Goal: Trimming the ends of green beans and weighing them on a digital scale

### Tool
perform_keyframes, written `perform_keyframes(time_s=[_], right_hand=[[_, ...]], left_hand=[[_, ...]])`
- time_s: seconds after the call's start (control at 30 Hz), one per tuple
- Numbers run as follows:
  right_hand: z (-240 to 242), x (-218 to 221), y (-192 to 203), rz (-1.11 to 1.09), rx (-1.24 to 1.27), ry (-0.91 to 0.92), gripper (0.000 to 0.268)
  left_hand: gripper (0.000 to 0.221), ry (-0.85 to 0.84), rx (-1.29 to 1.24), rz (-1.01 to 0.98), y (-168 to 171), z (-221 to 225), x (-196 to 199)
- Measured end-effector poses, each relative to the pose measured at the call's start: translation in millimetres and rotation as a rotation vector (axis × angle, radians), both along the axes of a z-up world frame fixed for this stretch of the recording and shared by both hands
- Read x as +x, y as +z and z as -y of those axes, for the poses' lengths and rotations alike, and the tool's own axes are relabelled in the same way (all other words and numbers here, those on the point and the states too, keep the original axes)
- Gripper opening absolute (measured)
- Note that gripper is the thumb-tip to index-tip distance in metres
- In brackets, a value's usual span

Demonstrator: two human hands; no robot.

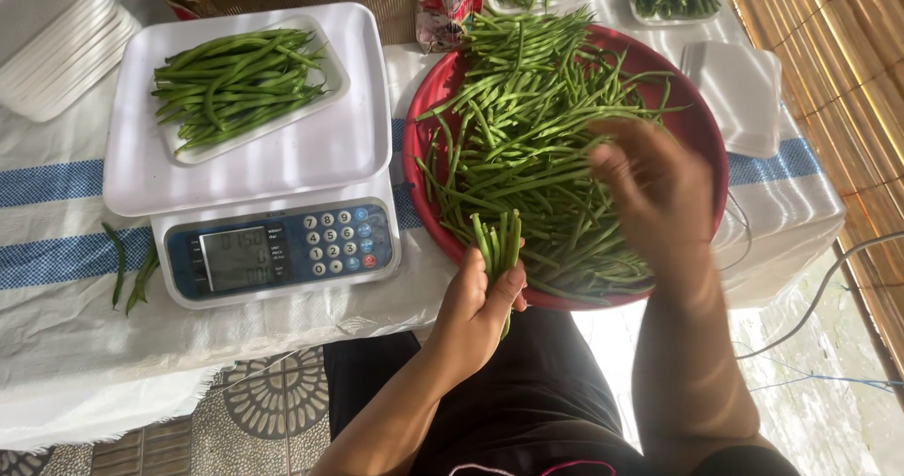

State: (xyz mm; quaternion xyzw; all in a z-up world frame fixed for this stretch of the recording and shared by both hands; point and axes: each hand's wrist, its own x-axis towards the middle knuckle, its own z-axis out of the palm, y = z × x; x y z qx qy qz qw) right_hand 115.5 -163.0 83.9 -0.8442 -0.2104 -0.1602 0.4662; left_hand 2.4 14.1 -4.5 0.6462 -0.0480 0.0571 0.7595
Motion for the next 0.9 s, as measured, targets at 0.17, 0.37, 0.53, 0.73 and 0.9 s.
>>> perform_keyframes(time_s=[0.17,0.37,0.53,0.73,0.9], right_hand=[[48,77,-18,0.227,-0.354,-0.156,0.034],[38,94,-28,0.025,-0.648,-0.186,0.032],[44,97,-31,0.034,-0.656,-0.162,0.027],[47,101,-32,0.222,-0.54,0.129,0.032],[42,88,-22,0.116,-0.178,0.056,0.022]], left_hand=[[0.042,-0.126,-0.088,-0.167,1,0,1],[0.049,-0.181,-0.311,-0.264,1,-4,3],[0.047,-0.186,-0.46,-0.314,2,-2,4],[0.046,-0.247,-0.486,-0.307,7,0,5],[0.043,-0.253,-0.578,-0.339,8,-3,3]])
